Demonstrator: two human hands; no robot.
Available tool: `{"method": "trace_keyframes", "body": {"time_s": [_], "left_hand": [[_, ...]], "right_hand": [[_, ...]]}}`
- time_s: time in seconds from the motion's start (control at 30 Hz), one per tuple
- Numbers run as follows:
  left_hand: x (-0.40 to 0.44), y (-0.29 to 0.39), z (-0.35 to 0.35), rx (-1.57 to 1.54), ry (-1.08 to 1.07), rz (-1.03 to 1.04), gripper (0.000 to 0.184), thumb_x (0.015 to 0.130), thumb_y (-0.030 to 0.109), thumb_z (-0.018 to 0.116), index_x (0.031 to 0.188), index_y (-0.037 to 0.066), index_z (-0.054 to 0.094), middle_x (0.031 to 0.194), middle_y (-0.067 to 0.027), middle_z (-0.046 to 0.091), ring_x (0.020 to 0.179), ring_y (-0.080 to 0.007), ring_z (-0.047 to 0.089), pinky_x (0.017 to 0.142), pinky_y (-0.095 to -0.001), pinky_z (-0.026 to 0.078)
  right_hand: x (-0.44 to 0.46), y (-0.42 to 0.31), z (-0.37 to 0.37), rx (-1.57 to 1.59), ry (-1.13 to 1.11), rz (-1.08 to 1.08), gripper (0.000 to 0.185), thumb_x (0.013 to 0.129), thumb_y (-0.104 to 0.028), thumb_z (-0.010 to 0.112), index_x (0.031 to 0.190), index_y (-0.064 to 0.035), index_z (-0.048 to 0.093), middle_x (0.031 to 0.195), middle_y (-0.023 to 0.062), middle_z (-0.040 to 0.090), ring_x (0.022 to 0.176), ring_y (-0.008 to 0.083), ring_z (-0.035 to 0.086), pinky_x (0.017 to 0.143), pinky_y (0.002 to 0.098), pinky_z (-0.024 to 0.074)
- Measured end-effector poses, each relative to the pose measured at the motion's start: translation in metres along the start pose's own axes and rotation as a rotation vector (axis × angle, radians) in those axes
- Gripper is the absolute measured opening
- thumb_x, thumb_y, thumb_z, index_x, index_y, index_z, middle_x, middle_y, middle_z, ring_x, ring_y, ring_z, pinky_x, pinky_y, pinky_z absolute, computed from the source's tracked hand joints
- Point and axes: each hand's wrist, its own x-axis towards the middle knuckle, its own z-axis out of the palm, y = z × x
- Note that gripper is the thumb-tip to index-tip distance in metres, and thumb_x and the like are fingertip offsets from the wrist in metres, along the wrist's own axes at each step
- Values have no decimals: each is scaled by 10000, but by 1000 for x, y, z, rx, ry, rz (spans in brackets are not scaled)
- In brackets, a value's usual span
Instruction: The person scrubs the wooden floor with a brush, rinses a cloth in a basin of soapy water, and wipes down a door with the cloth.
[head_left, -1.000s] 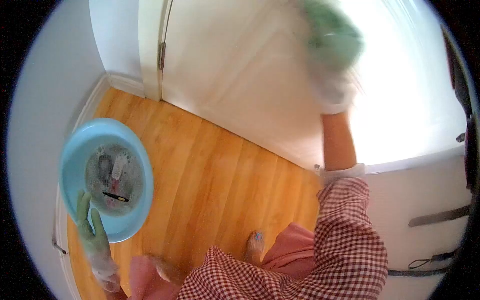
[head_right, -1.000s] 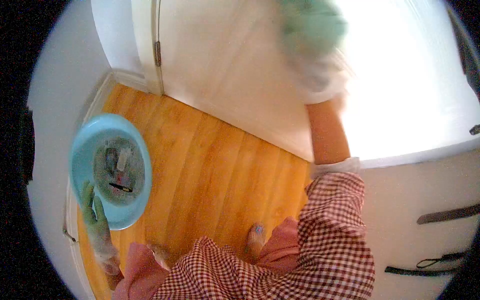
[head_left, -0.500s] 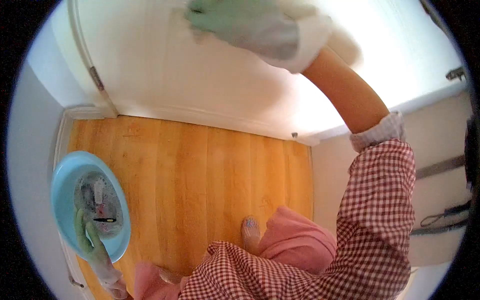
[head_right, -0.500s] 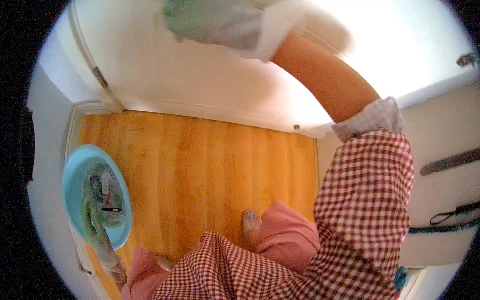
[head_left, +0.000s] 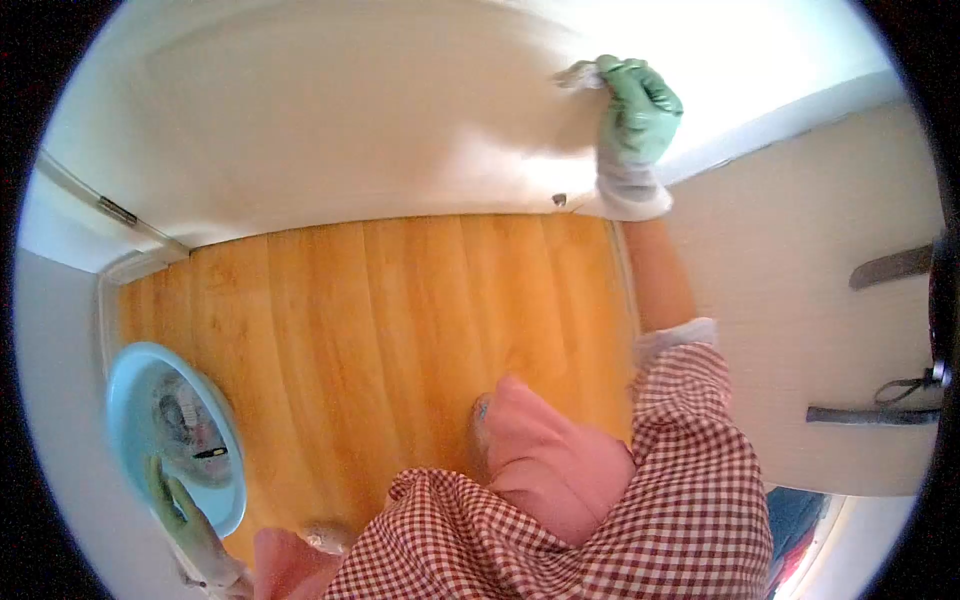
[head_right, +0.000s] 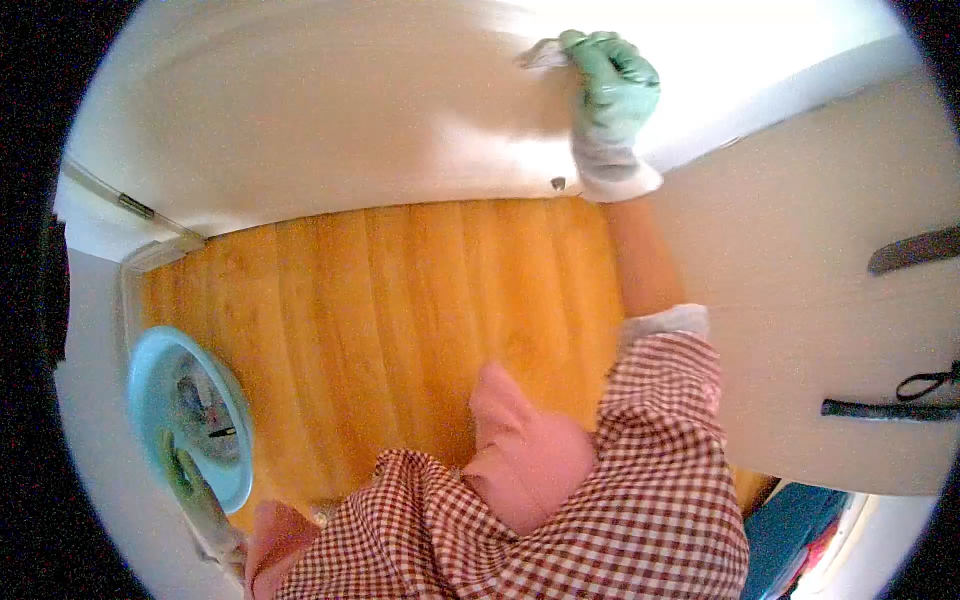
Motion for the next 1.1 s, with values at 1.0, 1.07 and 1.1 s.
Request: {"method": "trace_keyframes", "body": {"time_s": [1.0, 1.07, 1.1], "left_hand": [[-10, 14, 20, 60, -99, -21, 353, 1088, 158, 528, 1405, 20, 600, 1463, -165, 571, 1362, -292, 516, 1159, -415, 380], [-15, 12, 32, 10, -58, -16, 323, 1060, 109, 567, 1361, 15, 637, 1435, -151, 605, 1351, -280, 535, 1165, -407, 380], [-24, 2, 37, -55, -71, 16, 327, 1054, 97, 575, 1365, 20, 635, 1431, -144, 611, 1347, -274, 544, 1159, -398, 390]], "right_hand": [[-227, 118, 0, 149, 173, 750, 210, 979, -7, 616, 1177, -54, 666, 1002, 98, 704, 869, 220, 669, 760, 343, 538], [-221, 72, 33, 679, -22, 1097, 241, 1033, -65, 580, 1271, -54, 615, 1077, 84, 688, 883, 181, 651, 775, 321, 532], [-215, 47, 53, 944, -158, 1286, 262, 1060, -94, 561, 1318, -54, 590, 1115, 77, 681, 889, 162, 641, 782, 311, 529]]}}
